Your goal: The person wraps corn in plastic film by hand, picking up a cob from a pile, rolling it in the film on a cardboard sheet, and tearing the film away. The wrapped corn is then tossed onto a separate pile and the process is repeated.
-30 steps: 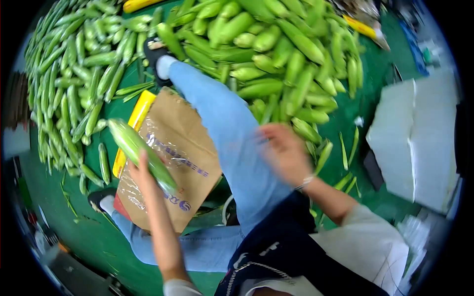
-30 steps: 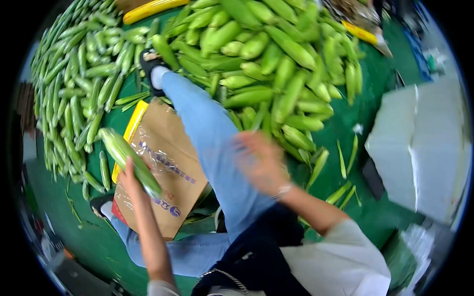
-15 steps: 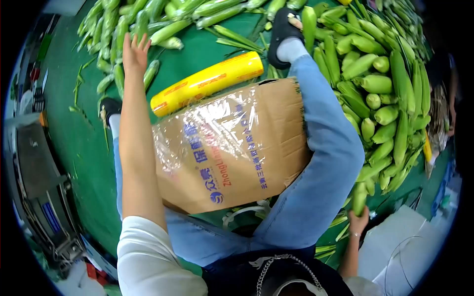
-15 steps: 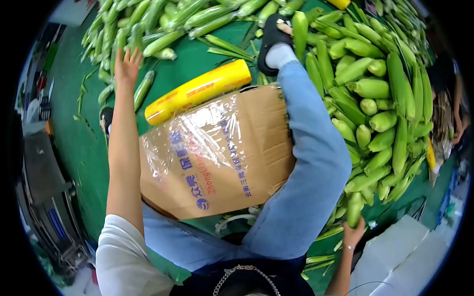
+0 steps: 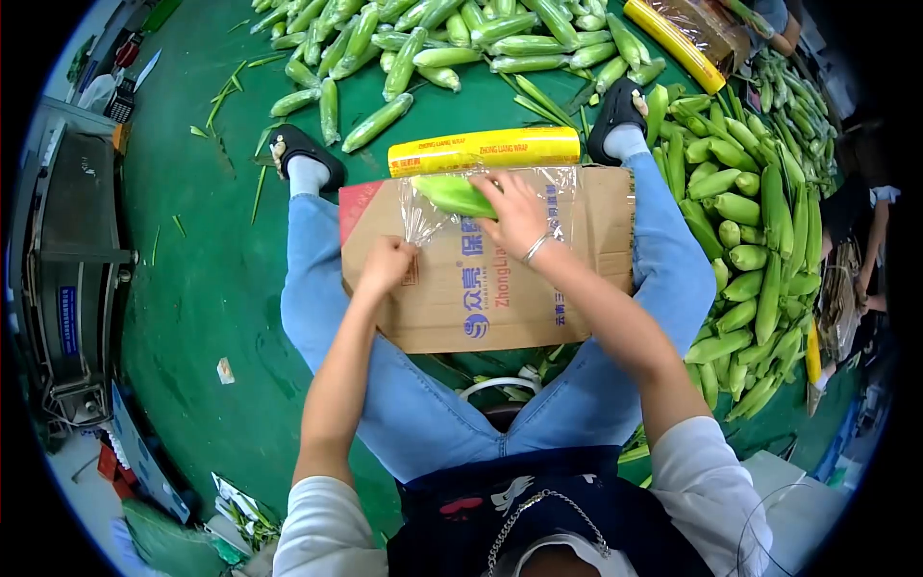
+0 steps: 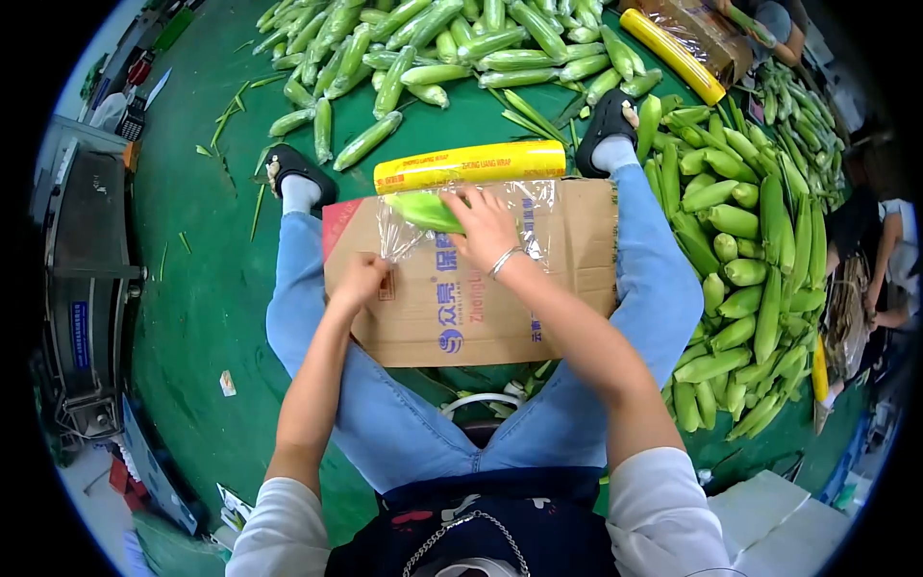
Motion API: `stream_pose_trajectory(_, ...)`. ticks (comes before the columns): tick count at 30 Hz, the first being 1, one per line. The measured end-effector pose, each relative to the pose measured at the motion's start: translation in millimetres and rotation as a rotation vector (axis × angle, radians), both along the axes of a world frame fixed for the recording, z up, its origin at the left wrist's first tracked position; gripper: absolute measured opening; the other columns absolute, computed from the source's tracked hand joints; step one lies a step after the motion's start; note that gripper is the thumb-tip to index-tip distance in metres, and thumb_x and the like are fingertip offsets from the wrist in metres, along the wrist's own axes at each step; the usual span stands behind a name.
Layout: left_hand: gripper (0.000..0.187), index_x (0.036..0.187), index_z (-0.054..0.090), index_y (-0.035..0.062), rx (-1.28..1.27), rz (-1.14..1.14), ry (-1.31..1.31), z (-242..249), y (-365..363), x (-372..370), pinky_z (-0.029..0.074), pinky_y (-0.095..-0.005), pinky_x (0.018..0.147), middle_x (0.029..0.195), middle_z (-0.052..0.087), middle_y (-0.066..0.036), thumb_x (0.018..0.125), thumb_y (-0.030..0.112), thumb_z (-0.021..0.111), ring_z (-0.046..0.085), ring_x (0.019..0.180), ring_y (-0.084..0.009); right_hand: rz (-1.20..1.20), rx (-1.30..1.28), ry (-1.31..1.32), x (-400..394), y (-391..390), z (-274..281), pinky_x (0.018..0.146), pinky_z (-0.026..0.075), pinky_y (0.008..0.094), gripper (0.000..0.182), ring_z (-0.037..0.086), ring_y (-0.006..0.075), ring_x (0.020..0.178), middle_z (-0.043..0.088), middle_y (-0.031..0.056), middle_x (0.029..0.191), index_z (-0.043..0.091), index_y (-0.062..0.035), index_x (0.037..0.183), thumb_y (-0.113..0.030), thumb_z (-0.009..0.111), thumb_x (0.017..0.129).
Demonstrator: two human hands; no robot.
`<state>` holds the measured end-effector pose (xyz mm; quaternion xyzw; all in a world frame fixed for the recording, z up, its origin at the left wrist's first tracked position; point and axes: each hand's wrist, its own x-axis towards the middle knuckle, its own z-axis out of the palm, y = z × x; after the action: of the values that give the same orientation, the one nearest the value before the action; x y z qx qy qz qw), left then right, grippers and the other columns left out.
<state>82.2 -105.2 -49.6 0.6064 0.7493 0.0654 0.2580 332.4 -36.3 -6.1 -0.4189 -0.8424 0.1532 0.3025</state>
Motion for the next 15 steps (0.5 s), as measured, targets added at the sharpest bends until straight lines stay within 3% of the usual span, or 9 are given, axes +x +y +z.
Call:
stream_pose_trajectory(3,0.022,0.081,0.06,0.0027,0.151,0.406,-0.751,38,15,7,0.051,-0.0395,0.069,0.074,0.067,-0.015,0.091,0.02,0.051,0.065,0.075,-0.0298,0.111,-0.168,-0.223,3,-14,-13,0.093,0.041,0.0415,0.063,0.049,0.0298,0.11,0.053,0.0092,0.117,0.051,-0.0185,0.128,-0.018,0.075,0.07)
stream_pose_trajectory(6,0.02,0.08,0.059,0.0024,0.268,0.812,-1.533,57,26,40,0.05,-0.034,0.07,0.078,0.067,-0.016,0.093,0.013,0.048,0.063,0.073,-0.0237,0.227,-0.339,-0.166,2,-20,-6,0.095,0.039,0.0425,0.064,0.048,0.0303,0.113,0.052,0.0093,0.12,0.05,-0.0188,0.129,-0.023,0.075,0.071)
stream_pose_trajectory(7,0.022,0.078,0.058,0.0003,0.389,0.627,-1.324,37,33,51,0.05,-0.0332,0.073,0.086,0.068,-0.015,0.094,0.009,0.046,0.063,0.075,-0.0223,0.212,-0.345,-0.206,3,-13,-6,0.095,0.037,0.0429,0.065,0.047,0.0306,0.115,0.051,0.01,0.122,0.048,-0.0164,0.131,-0.026,0.075,0.072)
stream_pose_trajectory(8,0.021,0.084,0.062,0.0002,0.449,0.406,-1.044,24,37,58,0.049,-0.0363,0.075,0.092,0.067,-0.015,0.095,0.013,0.049,0.063,0.08,-0.0271,0.2,-0.34,-0.21,5,-13,0,0.095,0.037,0.0429,0.065,0.047,0.0306,0.115,0.051,0.01,0.122,0.048,-0.0164,0.131,-0.026,0.075,0.072)
stream_pose_trajectory(10,0.018,0.093,0.064,0.0037,0.591,0.013,-0.527,10,41,70,0.045,-0.0397,0.081,0.098,0.064,-0.015,0.093,0.019,0.055,0.059,0.09,-0.0292,-0.051,-0.135,-0.173,9,-20,11,0.093,0.037,0.0428,0.063,0.047,0.0309,0.113,0.052,0.0121,0.121,0.05,-0.0128,0.128,-0.027,0.075,0.073)
stream_pose_trajectory(11,0.032,0.105,0.064,0.0079,0.681,-0.233,-0.165,20,39,75,0.039,-0.0413,0.084,0.096,0.06,-0.016,0.086,0.033,0.064,0.053,0.098,-0.0309,-0.212,-0.088,-0.099,18,-31,6,0.093,0.036,0.0436,0.055,0.047,0.031,0.112,0.053,0.0145,0.119,0.052,-0.0102,0.12,-0.026,0.075,0.073)
stream_pose_trajectory(12,0.032,0.105,0.064,0.0079,0.676,-0.234,-0.177,27,36,76,0.039,-0.0413,0.084,0.096,0.06,-0.016,0.086,0.033,0.064,0.053,0.098,-0.0309,-0.217,-0.094,-0.109,27,-53,5,0.093,0.036,0.0436,0.055,0.047,0.031,0.112,0.053,0.0145,0.119,0.052,-0.0102,0.12,-0.026,0.075,0.073)
stream_pose_trajectory(14,0.052,0.112,0.06,0.0085,0.507,-0.413,0.052,35,39,71,0.036,-0.04,0.087,0.097,0.058,-0.014,0.077,0.046,0.07,0.051,0.101,-0.0292,-0.391,-0.294,-0.311,47,-87,6,0.087,0.041,0.0424,0.037,0.05,0.0322,0.107,0.055,0.0168,0.115,0.056,-0.0098,0.107,-0.02,0.071,0.074)
stream_pose_trajectory(15,0.064,0.114,0.059,0.0086,0.54,-0.46,0.045,34,41,67,0.037,-0.04,0.084,0.094,0.057,-0.013,0.067,0.05,0.075,0.053,0.096,-0.0298,-0.401,-0.29,-0.314,59,-87,-5,0.087,0.041,0.0424,0.037,0.05,0.0322,0.107,0.055,0.0168,0.115,0.056,-0.0098,0.107,-0.02,0.071,0.074)
